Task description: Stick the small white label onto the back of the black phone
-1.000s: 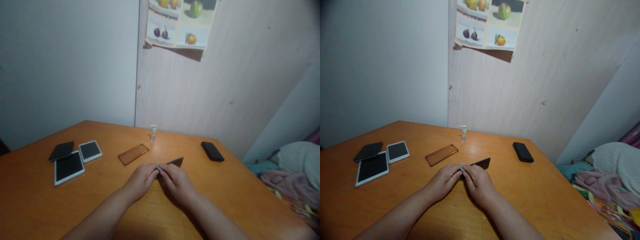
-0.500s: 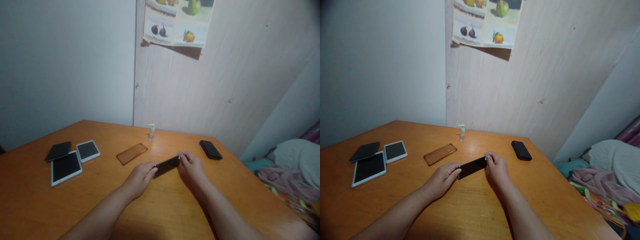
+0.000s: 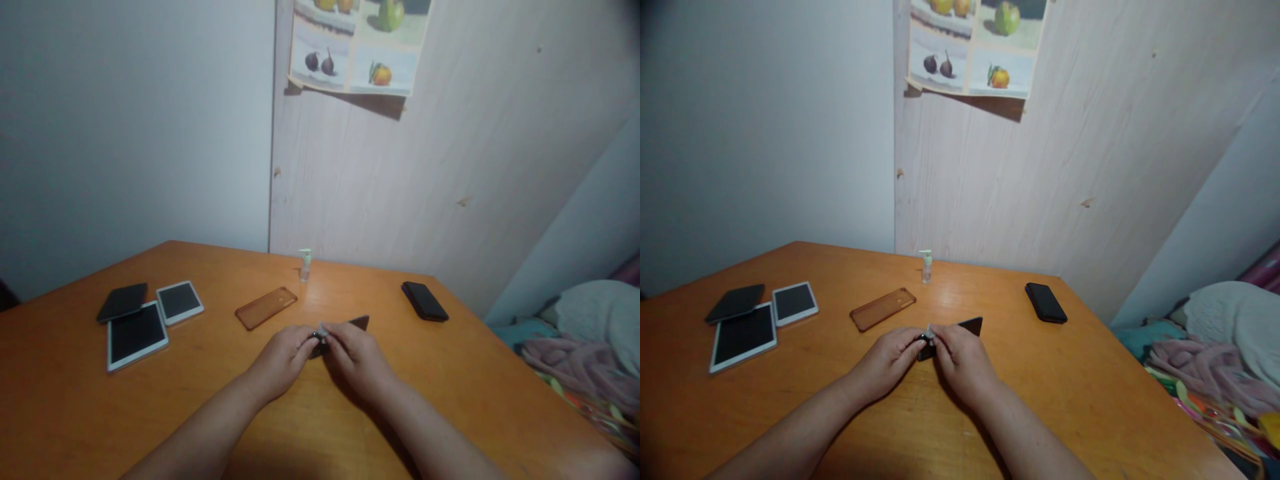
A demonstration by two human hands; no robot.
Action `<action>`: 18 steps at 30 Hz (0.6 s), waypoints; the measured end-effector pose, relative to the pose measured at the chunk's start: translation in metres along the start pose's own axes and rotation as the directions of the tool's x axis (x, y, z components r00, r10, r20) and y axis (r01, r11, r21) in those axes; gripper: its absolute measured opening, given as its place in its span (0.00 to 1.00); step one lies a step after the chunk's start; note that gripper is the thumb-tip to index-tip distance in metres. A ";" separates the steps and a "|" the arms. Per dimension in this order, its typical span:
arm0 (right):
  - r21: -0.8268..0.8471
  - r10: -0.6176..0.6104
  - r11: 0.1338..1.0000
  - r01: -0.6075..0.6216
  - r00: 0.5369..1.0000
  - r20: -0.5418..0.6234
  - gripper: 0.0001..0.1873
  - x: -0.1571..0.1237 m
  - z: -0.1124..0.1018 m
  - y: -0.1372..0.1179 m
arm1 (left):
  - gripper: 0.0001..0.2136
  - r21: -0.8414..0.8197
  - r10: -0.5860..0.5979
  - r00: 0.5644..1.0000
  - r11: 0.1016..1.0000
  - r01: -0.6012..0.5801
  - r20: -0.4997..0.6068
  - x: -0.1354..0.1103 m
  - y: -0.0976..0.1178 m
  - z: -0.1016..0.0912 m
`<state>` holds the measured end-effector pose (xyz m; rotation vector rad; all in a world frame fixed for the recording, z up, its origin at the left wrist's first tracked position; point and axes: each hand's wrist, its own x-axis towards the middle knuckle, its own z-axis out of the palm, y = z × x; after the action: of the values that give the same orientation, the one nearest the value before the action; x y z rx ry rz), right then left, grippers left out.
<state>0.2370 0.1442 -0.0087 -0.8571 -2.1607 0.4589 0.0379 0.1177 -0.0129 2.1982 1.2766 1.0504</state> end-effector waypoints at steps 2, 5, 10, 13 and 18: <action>0.001 0.101 0.995 -0.102 0.989 -0.103 0.15 0.001 -0.005 0.013 | 0.13 0.022 -0.025 1.000 0.999 0.025 -0.002 0.000 -0.001 0.000; 0.042 0.229 0.974 -0.225 0.954 -0.195 0.14 0.003 -0.017 0.035 | 0.14 0.023 -0.051 0.999 0.998 0.051 0.002 0.001 -0.002 0.001; 0.121 0.320 0.947 -0.299 0.916 -0.241 0.16 0.006 -0.029 0.058 | 0.14 -0.043 -0.056 0.998 0.997 0.057 0.006 0.002 -0.004 0.000; 0.142 0.381 0.924 -0.355 0.890 -0.250 0.18 0.007 -0.029 0.071 | 0.14 -0.082 -0.073 0.997 0.994 0.073 0.003 0.002 -0.004 -0.001; 0.107 0.443 0.896 -0.430 0.870 -0.215 0.18 0.003 -0.022 0.091 | 0.15 -0.113 -0.114 0.993 0.987 0.112 -0.013 0.003 -0.006 -0.001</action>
<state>0.2921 0.2122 -0.0435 -1.3093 -1.7242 0.6047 0.0347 0.1230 -0.0145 2.0130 1.3010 1.0747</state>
